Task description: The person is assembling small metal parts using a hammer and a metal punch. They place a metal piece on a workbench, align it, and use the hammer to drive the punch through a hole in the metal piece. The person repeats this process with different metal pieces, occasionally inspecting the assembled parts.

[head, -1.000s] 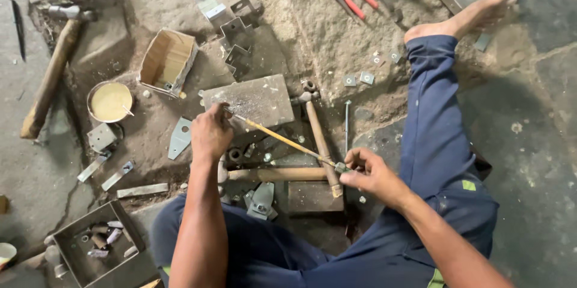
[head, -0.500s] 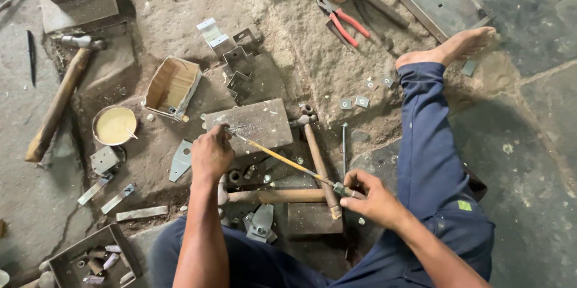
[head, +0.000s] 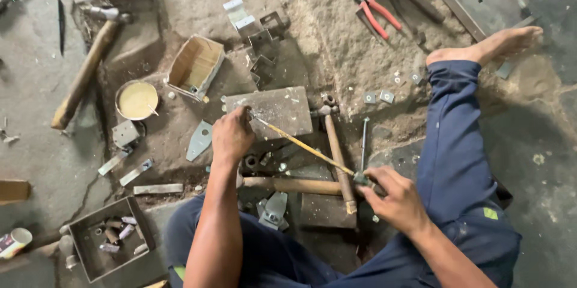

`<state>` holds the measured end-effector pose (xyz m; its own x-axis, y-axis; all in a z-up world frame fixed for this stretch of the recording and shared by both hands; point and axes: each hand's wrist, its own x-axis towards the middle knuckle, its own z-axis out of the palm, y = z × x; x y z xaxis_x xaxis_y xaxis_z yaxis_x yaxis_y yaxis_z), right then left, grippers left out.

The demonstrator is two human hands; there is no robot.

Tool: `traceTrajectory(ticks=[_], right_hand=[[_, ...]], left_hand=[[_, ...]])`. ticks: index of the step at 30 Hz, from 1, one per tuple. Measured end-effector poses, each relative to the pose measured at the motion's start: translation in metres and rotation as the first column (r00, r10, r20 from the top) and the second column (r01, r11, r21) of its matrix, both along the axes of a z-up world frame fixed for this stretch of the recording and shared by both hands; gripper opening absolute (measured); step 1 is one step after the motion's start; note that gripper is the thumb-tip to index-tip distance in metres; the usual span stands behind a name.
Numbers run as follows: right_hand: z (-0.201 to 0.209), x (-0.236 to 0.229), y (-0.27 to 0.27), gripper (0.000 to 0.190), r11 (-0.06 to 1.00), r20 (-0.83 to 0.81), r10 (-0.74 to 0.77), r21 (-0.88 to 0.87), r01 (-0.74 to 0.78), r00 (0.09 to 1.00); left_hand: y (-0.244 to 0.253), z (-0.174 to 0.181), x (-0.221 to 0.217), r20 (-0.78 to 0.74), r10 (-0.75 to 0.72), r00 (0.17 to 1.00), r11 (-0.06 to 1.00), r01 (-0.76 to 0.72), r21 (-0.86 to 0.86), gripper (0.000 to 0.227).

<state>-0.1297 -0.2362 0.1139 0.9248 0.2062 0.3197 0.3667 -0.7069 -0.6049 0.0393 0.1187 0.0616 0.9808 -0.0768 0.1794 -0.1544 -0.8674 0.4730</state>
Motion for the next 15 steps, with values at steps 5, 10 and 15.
traceTrajectory(ticks=[5,10,15], right_hand=[[-0.013,-0.004,-0.002,0.019,0.903,-0.604,-0.095,0.282,0.324,0.791],[-0.004,0.002,0.004,0.039,0.888,-0.184,0.208,0.446,-0.107,0.961],[-0.001,0.004,0.009,0.021,0.927,-0.469,-0.195,0.198,0.318,0.861]], left_hand=[[0.0,0.001,-0.009,0.009,-0.006,1.0,0.988,0.007,-0.156,0.021],[0.0,0.0,-0.007,-0.011,0.021,1.0,0.994,-0.022,-0.103,0.032],[-0.001,-0.002,-0.001,-0.051,0.058,0.997,0.996,-0.061,-0.061,0.02]])
